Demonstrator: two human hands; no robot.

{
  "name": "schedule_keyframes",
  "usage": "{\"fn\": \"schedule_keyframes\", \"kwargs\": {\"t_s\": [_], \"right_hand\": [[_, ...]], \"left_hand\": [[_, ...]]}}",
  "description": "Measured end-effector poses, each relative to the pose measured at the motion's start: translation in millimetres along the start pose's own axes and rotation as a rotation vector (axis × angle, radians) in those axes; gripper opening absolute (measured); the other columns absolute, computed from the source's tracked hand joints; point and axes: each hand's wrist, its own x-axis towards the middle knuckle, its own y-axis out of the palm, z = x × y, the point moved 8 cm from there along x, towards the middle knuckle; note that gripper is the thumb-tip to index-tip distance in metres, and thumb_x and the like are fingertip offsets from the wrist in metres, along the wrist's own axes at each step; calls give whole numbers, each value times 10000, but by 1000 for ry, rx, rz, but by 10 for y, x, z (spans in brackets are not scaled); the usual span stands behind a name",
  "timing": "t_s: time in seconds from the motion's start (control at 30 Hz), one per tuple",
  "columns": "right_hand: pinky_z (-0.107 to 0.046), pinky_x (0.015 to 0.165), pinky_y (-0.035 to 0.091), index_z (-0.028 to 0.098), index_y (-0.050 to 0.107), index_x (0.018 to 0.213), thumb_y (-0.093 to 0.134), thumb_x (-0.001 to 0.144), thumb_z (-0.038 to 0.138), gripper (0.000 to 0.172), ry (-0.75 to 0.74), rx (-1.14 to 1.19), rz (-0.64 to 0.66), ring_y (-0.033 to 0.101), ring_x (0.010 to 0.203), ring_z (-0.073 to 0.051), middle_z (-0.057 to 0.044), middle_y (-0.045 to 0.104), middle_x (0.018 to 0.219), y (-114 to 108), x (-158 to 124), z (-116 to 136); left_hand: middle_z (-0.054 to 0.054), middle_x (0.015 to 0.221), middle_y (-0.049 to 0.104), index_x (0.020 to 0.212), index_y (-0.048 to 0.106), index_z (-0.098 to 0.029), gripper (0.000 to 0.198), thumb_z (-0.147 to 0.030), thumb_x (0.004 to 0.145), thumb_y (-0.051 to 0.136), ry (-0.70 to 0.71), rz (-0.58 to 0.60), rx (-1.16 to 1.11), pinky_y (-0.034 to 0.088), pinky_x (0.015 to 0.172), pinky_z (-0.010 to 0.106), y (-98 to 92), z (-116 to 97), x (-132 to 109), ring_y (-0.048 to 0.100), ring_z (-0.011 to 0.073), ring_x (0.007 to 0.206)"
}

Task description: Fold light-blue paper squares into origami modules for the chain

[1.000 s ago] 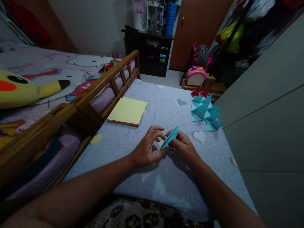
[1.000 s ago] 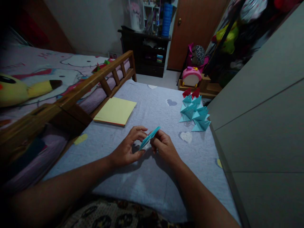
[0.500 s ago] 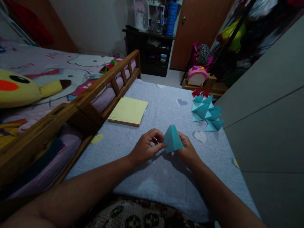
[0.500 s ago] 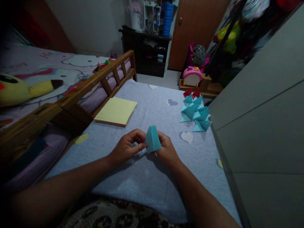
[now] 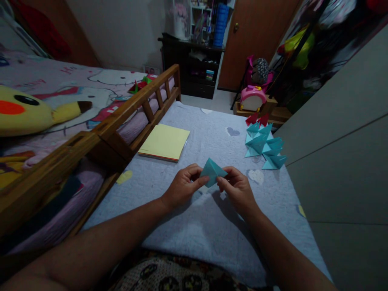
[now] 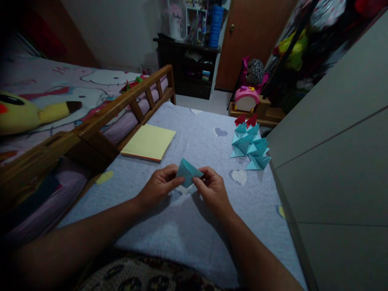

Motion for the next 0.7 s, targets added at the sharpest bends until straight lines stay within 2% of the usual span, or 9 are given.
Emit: {"fn": "schedule_keyframes", "kwargs": {"t_s": [0.13,0.27,0.37,0.43,0.53,0.6,0.7], "right_hand": [[-226,487,381,205,625,808,756,766,418,253,13,-29,19,467,519,-101,45,548,602,51,-22,26],[-227,496,399,213,607,846,764,761,421,274,0,-6,15,488,534,-107,49,554,621,57,-14,14],[-231,507,421,228,589,941,770,760,379,296,-44,-6,-7,518,563,-117,52,563,662,41,-17,-11],[-233,530,442,246,570,1022,762,774,322,322,-104,-34,-64,538,603,-119,48,575,730,-1,-34,-4],[-239,581,472,275,554,1079,724,813,240,317,-241,-142,-154,558,678,-115,22,595,895,-59,-84,77],[-254,630,496,284,566,1090,678,848,196,281,-344,-238,-169,567,731,-121,7,587,964,-55,-120,163],[-277,685,515,286,593,1104,615,882,131,272,-479,-362,-144,568,782,-131,0,553,960,-3,-165,290]], "left_hand": [[43,820,654,846,763,-170,205,-344,902,670,17,-14,-31,451,777,309,-16,-50,14,590,170,799],[48,815,679,866,768,-154,203,-353,844,731,-90,6,-141,468,724,291,19,51,15,592,157,749],[49,772,690,896,770,-145,227,-351,800,770,-178,50,-240,462,627,266,82,145,13,561,131,652],[54,763,694,886,772,-140,233,-350,787,780,-208,47,-287,458,589,256,95,184,17,549,123,623],[65,811,714,880,775,-142,209,-322,774,788,-207,-7,-328,496,655,276,61,210,30,591,141,683],[62,829,722,886,774,-150,183,-290,770,786,-194,-40,-330,506,716,290,36,217,37,612,151,731],[48,840,722,894,764,-159,152,-244,768,771,-179,-58,-304,503,763,294,23,211,44,622,152,764]]}}
